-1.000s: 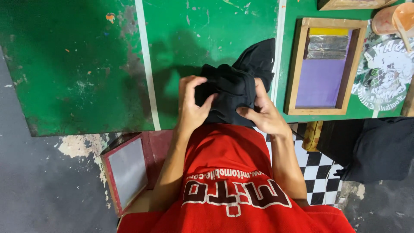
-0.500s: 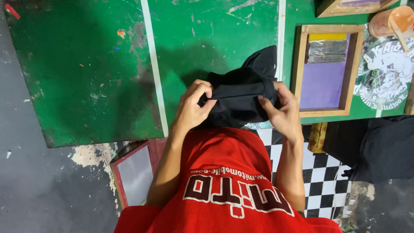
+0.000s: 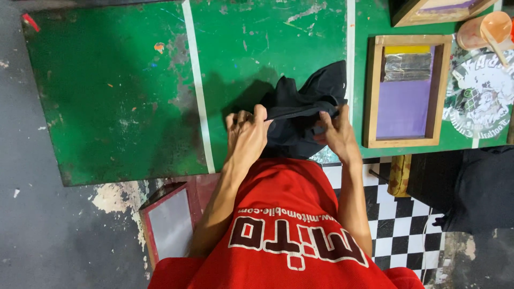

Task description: The person uses a squeegee to apply purple ink through a screen printing frame onto a black t-shirt. They then lift the frame, turn the t-shirt inside out, and smooth it flat on the green table.

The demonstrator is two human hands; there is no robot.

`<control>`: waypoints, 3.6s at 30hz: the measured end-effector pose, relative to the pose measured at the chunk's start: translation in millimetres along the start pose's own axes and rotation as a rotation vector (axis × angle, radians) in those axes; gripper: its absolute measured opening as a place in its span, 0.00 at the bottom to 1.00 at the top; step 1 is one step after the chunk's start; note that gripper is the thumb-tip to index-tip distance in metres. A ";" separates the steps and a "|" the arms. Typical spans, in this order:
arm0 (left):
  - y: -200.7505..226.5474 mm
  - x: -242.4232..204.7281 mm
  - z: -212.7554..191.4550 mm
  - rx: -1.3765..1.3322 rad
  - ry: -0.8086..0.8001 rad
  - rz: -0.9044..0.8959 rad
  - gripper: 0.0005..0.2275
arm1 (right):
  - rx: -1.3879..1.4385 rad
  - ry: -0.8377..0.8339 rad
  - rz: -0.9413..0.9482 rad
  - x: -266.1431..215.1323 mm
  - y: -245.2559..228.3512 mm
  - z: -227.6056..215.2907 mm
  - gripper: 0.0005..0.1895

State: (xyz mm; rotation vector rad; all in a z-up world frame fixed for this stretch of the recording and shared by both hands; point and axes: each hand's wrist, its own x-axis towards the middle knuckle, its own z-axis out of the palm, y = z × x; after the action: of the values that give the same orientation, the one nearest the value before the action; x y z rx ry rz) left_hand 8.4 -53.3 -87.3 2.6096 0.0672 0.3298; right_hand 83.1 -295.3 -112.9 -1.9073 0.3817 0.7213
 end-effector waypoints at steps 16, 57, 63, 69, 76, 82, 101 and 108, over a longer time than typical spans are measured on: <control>-9.6 -56.4 113.1 -0.694 -0.102 -0.254 0.13 | 0.076 0.250 -0.784 205.5 123.3 90.5 0.20; -51.5 -45.0 13.1 -1.176 -0.409 -0.237 0.12 | 0.563 -0.657 0.046 278.9 223.8 -56.9 0.42; -38.3 -22.9 10.0 -1.454 -0.044 -0.674 0.25 | 0.851 -0.789 -0.422 101.2 -8.9 -31.6 0.40; -21.7 -2.0 -11.4 -1.602 0.142 -0.426 0.09 | 0.977 -0.712 -0.622 88.4 -49.9 -27.6 0.39; -42.8 -11.3 40.6 -1.099 0.038 -0.493 0.11 | -0.061 -0.429 0.177 95.8 23.1 33.2 0.29; -23.5 -14.4 50.8 -0.800 0.002 -0.392 0.17 | 0.186 -0.357 0.059 58.5 10.4 75.3 0.23; -61.0 -27.2 42.0 -1.163 0.189 -0.508 0.14 | 0.692 -0.169 0.022 48.4 23.5 45.8 0.26; -71.2 -31.5 24.2 -1.343 0.341 -0.591 0.11 | 0.563 -0.195 0.006 62.2 82.0 17.3 0.16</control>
State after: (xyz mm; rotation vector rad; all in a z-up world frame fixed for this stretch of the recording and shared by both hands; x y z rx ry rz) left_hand -15.2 -6.3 -149.6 1.1179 0.5168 0.3958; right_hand 80.1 -311.9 -215.9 -1.2963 0.4161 0.7066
